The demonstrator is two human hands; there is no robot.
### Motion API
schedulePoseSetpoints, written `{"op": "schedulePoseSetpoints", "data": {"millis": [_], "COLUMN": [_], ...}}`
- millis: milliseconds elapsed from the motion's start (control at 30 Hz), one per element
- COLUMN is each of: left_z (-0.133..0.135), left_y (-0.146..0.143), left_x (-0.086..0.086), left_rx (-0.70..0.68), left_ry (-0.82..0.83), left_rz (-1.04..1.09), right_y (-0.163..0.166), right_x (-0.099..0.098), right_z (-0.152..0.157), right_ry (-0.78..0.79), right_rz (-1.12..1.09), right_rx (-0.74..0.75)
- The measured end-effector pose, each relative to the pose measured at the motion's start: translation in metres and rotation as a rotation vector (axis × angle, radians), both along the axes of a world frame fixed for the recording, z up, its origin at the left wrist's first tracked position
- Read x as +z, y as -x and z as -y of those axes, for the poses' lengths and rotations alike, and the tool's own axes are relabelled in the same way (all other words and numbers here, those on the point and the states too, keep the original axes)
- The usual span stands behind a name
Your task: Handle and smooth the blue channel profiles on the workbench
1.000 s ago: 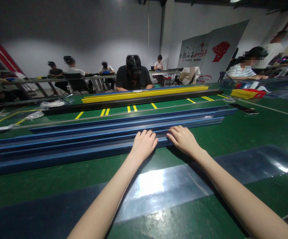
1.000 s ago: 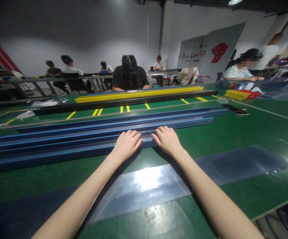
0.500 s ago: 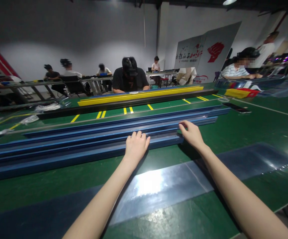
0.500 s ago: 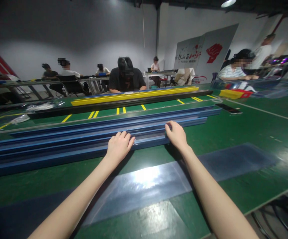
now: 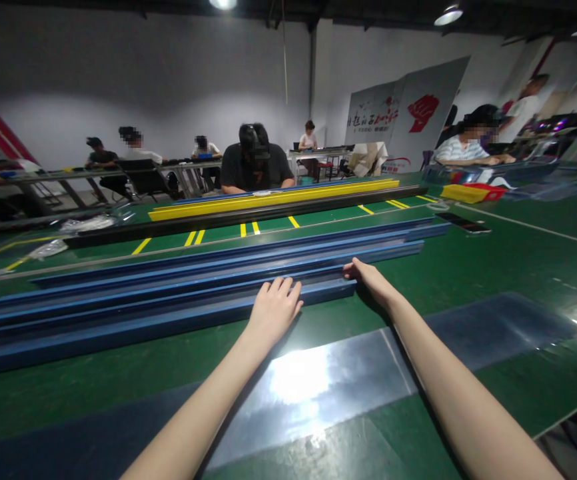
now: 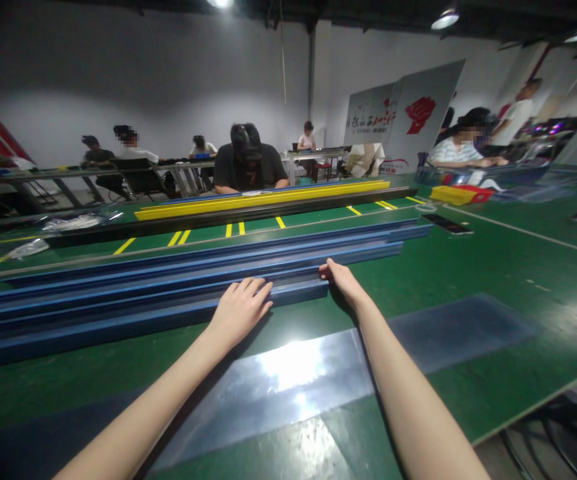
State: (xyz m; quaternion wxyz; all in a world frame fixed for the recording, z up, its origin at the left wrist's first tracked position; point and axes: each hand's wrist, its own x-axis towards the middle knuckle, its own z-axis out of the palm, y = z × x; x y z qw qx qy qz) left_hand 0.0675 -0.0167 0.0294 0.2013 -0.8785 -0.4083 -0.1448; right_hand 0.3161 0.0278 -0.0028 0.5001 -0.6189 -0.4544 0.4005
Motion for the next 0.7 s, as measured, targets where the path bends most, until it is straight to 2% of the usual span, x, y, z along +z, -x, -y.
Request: {"op": "schedulePoseSetpoints", "data": {"millis": [200,367,533,700], "left_z": [-0.004,-0.008,-0.009,-0.008], "left_y": [-0.008,-0.015,-0.018,-0.018], "left_x": [0.002,0.001,0.0,-0.013], "left_rx": [-0.024,-0.06,-0.067,-0.049], "left_ry": [-0.04,-0.062,-0.06,-0.13], "left_rz": [-0.04,-0.066,-0.089,-0.014], "right_y": [-0.002,-0.007,-0.009,-0.01], "right_x": [0.002,0.003,-0.003,-0.008], "right_z": [-0.002,0.0,0.002,0.001], "right_ry": [-0.048,-0.043,-0.122,-0.176], "right_rz": [0.124,0.14,0.191,0.252], "right_rx": [0.124,0.255,0.236,0.167]}}
